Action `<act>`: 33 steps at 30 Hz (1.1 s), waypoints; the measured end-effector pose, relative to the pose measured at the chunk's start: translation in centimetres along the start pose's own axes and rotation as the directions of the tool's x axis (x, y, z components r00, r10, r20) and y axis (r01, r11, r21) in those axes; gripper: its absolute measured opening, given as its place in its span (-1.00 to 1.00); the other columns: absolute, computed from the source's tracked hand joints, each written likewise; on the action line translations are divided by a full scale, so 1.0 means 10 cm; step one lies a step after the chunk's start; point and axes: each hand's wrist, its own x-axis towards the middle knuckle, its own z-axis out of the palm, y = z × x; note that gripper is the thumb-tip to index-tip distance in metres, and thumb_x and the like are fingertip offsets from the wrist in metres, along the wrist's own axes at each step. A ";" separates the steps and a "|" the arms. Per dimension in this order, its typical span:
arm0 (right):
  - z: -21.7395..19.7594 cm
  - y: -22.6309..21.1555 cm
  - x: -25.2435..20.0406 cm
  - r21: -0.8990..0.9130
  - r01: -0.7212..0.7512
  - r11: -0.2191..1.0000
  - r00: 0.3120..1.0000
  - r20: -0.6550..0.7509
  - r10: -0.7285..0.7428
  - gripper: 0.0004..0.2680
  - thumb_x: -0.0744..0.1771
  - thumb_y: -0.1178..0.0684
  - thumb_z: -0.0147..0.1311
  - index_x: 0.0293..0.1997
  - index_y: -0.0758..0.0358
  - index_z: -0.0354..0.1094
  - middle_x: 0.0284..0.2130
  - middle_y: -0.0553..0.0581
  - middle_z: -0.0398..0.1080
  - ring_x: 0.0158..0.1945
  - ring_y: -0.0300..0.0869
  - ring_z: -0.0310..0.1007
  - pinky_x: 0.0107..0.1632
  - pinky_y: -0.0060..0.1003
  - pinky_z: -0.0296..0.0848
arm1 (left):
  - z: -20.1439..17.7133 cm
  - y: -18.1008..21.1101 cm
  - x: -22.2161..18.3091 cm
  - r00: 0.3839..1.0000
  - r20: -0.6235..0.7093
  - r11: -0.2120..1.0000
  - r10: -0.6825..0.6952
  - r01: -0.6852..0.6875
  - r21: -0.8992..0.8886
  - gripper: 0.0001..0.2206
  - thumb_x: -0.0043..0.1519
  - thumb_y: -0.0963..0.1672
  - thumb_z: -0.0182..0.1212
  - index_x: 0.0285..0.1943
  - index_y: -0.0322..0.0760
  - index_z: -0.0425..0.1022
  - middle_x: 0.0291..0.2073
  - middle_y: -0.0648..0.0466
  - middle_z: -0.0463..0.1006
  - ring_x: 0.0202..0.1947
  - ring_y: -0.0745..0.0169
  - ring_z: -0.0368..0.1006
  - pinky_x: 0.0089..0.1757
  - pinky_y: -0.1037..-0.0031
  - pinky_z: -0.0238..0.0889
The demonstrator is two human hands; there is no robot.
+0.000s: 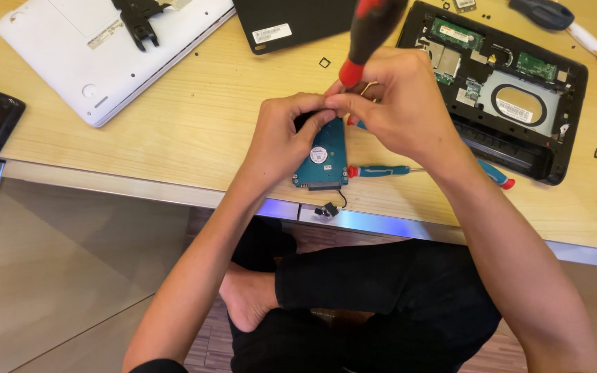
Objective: Preparing laptop components for reassembly by unscrewing a hard drive and organizing RAM modules on a workbench.
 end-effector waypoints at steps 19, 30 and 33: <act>-0.03 0.12 0.01 0.001 -0.039 0.999 0.998 0.041 0.039 -0.95 0.34 0.39 0.24 -0.22 0.44 0.53 -0.31 0.15 0.45 -0.28 -0.18 0.55 -0.23 -0.43 0.62 | 0.00 -0.01 0.05 1.000 0.015 1.000 0.014 -0.014 0.009 -0.85 0.34 -0.17 0.18 -0.05 -0.26 0.67 -0.25 0.15 0.72 -0.26 0.47 0.51 -0.22 0.56 0.33; 0.08 0.30 0.03 -0.221 0.021 0.975 1.000 -0.005 -0.023 -0.72 0.33 0.14 0.52 -0.37 0.25 0.33 -0.42 0.06 0.31 -0.44 -0.26 0.29 -0.36 -0.37 0.31 | 0.07 -0.06 0.11 0.996 -0.094 0.991 0.010 -0.023 -0.131 -0.90 0.20 -0.27 0.30 -0.38 -0.29 0.59 -0.44 0.13 0.67 -0.34 0.47 0.56 -0.25 0.62 0.45; -0.05 0.11 -0.02 0.116 -0.090 0.989 0.980 0.188 0.067 -0.89 0.37 0.34 0.20 -0.30 0.35 0.36 -0.20 0.10 0.21 -0.14 -0.20 0.34 -0.08 -0.40 0.44 | 0.03 0.06 0.06 0.998 -0.056 0.980 -0.042 0.030 -0.195 -0.86 0.22 -0.28 0.19 -0.12 -0.37 0.63 -0.25 0.03 0.72 -0.14 0.31 0.66 -0.11 0.55 0.52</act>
